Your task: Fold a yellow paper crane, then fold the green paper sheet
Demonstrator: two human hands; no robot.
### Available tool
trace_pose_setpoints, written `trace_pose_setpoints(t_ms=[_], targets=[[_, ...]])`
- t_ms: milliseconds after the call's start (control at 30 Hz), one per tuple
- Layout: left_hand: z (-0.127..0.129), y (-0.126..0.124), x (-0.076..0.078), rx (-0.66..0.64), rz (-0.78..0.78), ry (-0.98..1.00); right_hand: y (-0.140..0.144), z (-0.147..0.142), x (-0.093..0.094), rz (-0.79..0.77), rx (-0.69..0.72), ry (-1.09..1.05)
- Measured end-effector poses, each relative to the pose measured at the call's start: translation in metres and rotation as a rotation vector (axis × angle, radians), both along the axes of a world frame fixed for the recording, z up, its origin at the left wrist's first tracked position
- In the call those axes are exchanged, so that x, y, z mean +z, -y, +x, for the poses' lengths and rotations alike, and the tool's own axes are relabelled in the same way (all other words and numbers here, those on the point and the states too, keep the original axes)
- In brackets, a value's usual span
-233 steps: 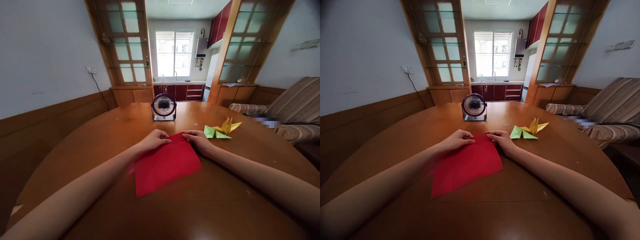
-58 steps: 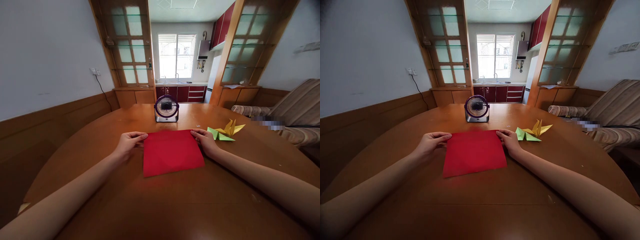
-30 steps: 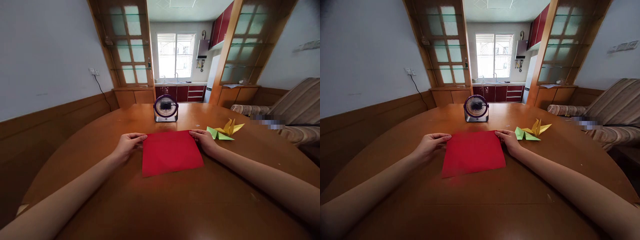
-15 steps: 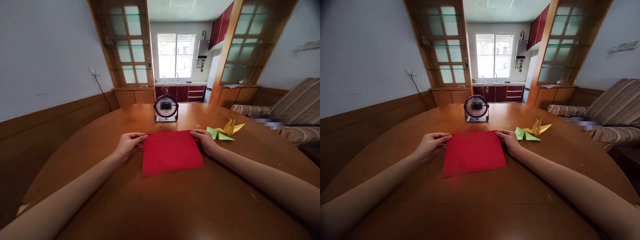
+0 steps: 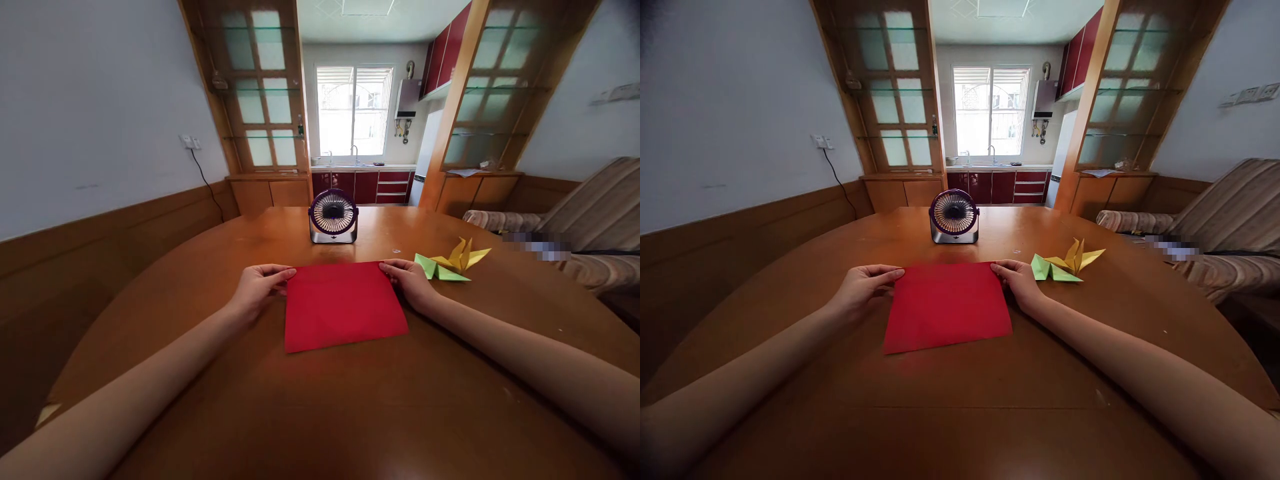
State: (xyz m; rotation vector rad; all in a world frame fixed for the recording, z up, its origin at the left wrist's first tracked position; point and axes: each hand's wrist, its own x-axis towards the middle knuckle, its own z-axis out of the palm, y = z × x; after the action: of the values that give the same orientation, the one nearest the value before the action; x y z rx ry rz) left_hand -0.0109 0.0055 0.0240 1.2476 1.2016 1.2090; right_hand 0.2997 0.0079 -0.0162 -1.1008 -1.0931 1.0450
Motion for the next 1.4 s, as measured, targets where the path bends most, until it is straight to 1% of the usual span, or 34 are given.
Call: trace_pose_setpoints(t_ms=[67, 133, 167, 267, 333, 367, 500, 600, 733, 833, 933, 1000, 1067, 1100, 1167, 1267, 1333, 1400], targets=[[0.000, 0.000, 0.000, 0.012, -0.010, -0.016, 0.000, 0.000, 0.001, 0.013, -0.003, 0.036], [-0.001, -0.001, -0.003, 0.019, -0.004, -0.033, -0.001, 0.000, 0.001, 0.060, -0.002, 0.135], [-0.002, -0.003, -0.006, 0.019, 0.011, -0.040, -0.002, 0.000, 0.001, 0.101, -0.004, 0.223], [-0.003, -0.010, -0.016, 0.018, 0.112, -0.088, -0.007, 0.001, 0.001, 0.260, -0.025, 0.624], [-0.005, -0.016, -0.021, 0.048, 0.212, -0.194, -0.011, 0.000, 0.000, 0.324, -0.035, 0.816], [-0.006, -0.019, -0.023, 0.065, 0.260, -0.289, -0.012, -0.001, 0.000, 0.342, -0.036, 0.872], [-0.009, -0.025, -0.022, 0.119, 0.467, -0.798, -0.019, -0.006, -0.001, 0.381, -0.027, 0.985], [-0.009, -0.027, -0.021, 0.130, 0.511, -1.056, -0.022, -0.010, -0.002, 0.385, -0.007, 1.071], [-0.003, -0.026, -0.024, 0.102, 0.536, -1.273, -0.024, -0.012, -0.003, 0.377, 0.010, 1.177], [0.003, -0.023, -0.025, 0.102, 0.586, -1.437, -0.022, -0.014, -0.003, 0.383, 0.006, 1.240], [0.007, -0.022, -0.027, 0.111, 0.692, -1.528, -0.020, -0.015, -0.002, 0.388, -0.005, 1.286], [0.010, -0.023, -0.028, 0.108, 0.805, -1.550, -0.020, -0.015, -0.001, 0.391, -0.009, 1.308], [0.013, -0.026, -0.028, 0.038, 0.922, -1.576, -0.019, -0.015, -0.001, 0.392, -0.012, 1.323], [0.014, -0.027, -0.027, -0.032, 0.966, -1.591, -0.019, -0.015, -0.001, 0.392, -0.013, 1.329], [0.017, -0.029, -0.024, -0.216, 1.017, -1.618, -0.019, -0.015, -0.001, 0.392, -0.015, 1.337], [0.020, -0.033, -0.017, -0.443, 1.033, -1.642, -0.019, -0.014, -0.001, 0.393, -0.017, 1.343], [0.022, -0.037, -0.013, -0.529, 1.008, -1.628, -0.019, -0.015, -0.001, 0.392, -0.019, 1.344], [0.024, -0.039, -0.009, -0.583, 0.960, -1.569, -0.019, -0.015, -0.001, 0.391, -0.020, 1.341]])
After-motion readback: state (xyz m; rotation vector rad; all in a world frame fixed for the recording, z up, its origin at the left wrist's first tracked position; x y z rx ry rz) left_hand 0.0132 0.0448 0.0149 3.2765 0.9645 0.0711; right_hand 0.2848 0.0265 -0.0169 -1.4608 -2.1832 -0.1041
